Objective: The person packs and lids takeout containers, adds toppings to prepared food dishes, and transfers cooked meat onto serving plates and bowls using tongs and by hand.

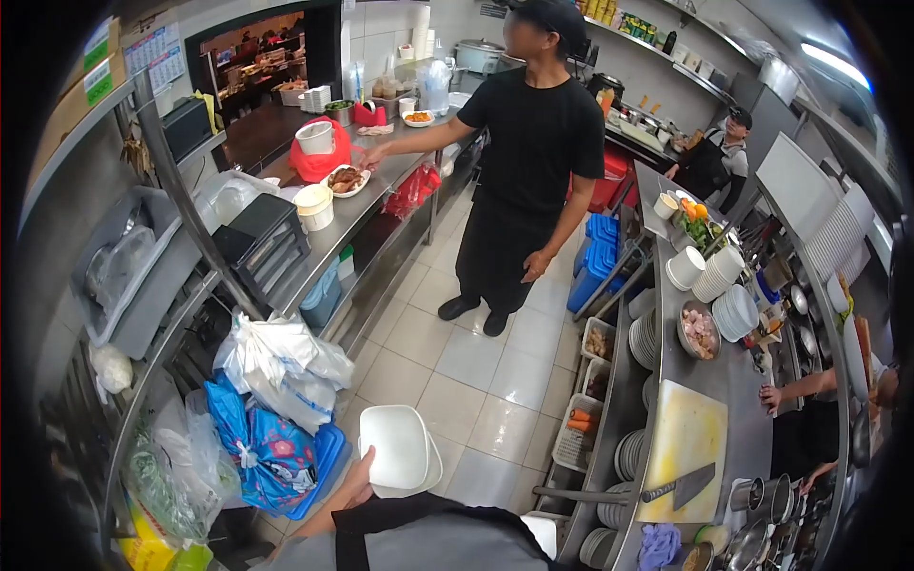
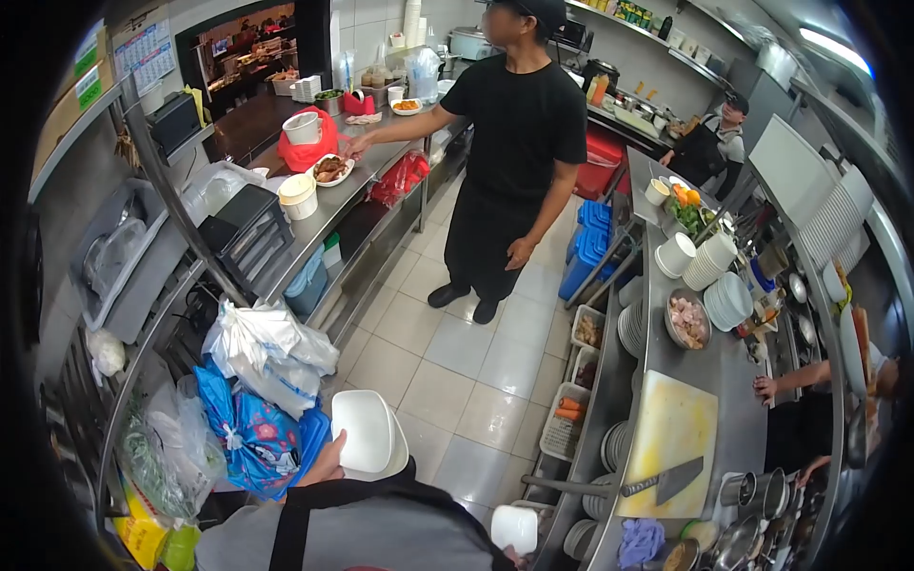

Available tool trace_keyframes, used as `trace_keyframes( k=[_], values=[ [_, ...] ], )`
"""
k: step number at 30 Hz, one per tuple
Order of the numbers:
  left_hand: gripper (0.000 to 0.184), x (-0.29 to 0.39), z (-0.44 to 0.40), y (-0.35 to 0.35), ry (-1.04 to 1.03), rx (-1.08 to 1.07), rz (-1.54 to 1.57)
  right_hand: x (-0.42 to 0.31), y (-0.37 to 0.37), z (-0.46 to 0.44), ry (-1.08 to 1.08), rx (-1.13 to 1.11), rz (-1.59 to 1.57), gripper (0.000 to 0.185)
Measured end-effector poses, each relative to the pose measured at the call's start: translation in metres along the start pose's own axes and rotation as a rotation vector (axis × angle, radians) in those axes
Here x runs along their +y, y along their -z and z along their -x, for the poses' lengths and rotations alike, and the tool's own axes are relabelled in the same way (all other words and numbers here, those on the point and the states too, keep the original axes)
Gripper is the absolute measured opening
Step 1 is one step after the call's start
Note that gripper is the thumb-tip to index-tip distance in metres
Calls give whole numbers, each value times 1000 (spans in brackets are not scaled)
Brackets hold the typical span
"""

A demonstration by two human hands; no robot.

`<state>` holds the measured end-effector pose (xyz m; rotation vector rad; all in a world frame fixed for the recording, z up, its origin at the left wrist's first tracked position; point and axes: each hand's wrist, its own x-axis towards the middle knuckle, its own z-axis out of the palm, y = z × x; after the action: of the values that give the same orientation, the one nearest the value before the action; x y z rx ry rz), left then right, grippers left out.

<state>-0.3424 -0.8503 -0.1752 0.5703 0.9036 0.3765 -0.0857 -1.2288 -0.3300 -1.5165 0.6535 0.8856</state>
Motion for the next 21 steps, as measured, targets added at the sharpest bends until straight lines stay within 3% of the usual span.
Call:
trace_keyframes(
  k=[10,21],
  values=[
    [55,119,-80,-63,-158,34,144,-133,-175,-41,94,-214,192,29],
    [56,240,-184,-138,-310,143,326,-400,-452,-115,322,-709,384,20]
  ],
)
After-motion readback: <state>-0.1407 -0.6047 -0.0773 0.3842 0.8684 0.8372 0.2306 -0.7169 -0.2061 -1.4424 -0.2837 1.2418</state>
